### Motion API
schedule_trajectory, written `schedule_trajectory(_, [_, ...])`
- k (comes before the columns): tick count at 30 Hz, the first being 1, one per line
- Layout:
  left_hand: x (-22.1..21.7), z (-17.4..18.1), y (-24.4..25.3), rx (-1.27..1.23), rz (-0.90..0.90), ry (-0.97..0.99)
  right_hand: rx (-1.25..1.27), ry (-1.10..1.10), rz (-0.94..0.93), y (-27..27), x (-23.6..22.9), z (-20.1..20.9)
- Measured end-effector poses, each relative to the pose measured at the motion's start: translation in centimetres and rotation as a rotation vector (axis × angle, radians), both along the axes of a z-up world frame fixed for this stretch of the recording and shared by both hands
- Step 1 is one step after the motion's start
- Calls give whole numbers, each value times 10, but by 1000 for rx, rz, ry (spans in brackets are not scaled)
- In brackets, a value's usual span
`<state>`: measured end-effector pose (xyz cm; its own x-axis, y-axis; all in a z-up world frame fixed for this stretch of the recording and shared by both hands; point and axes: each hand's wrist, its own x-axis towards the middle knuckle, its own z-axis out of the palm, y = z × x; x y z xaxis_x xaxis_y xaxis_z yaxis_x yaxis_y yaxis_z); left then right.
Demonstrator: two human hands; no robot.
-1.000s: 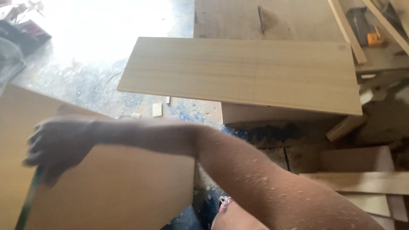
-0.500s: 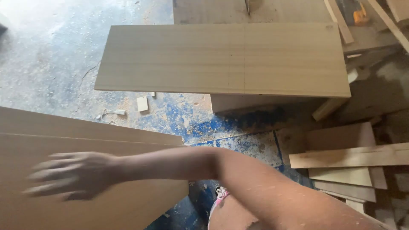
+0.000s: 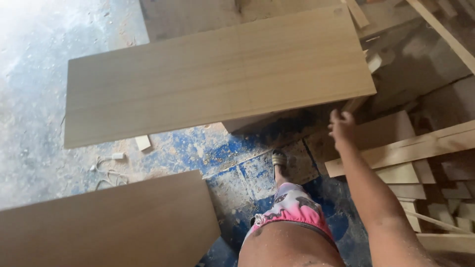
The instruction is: The person measures and marks a large wooden board with a tape measure and pencil. They use a straight piece of wood as a guide to draw a straight line across the board. The person then positions the board on a table saw and cuts it along the marked line.
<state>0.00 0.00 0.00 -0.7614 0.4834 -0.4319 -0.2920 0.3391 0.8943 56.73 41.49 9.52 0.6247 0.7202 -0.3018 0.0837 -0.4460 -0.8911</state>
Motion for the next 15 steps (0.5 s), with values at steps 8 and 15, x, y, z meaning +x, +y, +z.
schedule_trajectory(8, [88, 6, 312, -95, -19, -117, -9, 339, -333, 129, 116, -68])
schedule_trajectory(15, [95, 47, 504, 5, -36, -295, 56, 336, -398, 187, 103, 10])
